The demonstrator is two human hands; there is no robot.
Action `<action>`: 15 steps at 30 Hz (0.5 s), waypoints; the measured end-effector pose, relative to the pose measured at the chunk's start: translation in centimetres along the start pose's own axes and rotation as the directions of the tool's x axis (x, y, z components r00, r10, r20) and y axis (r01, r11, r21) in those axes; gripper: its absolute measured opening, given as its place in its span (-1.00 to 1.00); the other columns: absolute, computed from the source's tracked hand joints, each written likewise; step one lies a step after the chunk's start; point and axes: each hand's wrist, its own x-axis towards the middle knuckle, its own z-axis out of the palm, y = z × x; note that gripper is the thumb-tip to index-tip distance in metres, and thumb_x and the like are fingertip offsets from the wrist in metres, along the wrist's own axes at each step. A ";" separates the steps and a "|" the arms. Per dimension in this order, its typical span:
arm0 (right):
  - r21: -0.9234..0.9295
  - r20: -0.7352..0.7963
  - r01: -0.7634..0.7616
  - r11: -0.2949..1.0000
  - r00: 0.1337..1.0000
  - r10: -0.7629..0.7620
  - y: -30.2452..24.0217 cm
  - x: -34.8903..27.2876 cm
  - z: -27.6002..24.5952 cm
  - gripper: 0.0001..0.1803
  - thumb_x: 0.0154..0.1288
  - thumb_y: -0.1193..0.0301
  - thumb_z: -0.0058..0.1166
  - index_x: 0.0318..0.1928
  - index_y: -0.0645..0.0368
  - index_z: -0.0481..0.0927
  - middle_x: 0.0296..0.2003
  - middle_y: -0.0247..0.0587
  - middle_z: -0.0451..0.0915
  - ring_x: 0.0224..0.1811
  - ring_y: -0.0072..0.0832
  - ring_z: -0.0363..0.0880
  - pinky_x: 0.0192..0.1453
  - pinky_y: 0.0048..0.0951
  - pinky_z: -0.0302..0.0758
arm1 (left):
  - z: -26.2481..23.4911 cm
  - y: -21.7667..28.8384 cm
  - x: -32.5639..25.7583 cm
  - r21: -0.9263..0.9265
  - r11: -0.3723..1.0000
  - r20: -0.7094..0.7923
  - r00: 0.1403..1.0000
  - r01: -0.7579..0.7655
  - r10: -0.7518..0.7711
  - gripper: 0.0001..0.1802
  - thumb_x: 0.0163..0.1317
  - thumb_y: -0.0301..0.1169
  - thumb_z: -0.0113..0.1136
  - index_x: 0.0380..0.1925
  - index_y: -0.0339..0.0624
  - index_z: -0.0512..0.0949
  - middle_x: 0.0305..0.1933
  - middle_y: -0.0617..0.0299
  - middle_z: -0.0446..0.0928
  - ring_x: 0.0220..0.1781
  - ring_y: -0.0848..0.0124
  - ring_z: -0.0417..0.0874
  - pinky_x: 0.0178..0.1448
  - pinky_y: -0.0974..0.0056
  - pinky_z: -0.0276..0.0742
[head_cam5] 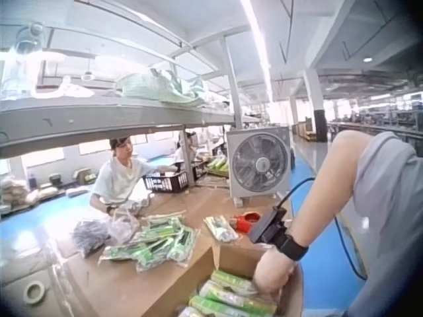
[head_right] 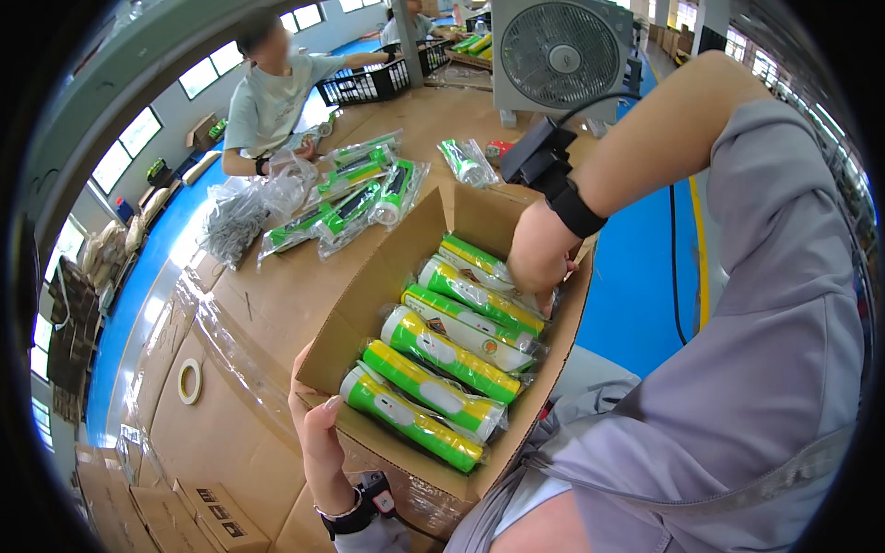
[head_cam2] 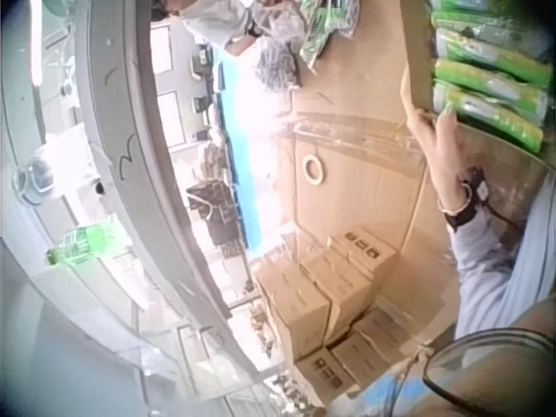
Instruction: Packing several flashlight units into a cardboard box and sealing it with tape.
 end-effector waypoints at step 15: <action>0.195 -0.857 0.792 0.578 -0.148 0.493 -0.9 -3.7 10.4 -0.80 0.36 0.38 0.04 -0.40 0.21 0.46 -0.66 -0.49 0.35 -0.65 -0.79 0.22 -0.58 -0.64 0.16 | 2.9 0.2 -1.2 0.662 0.747 -0.313 0.881 -0.065 0.355 -0.70 0.32 -0.40 0.01 0.00 -0.32 0.38 -0.19 0.22 0.38 -0.34 0.61 0.23 -0.25 0.47 0.21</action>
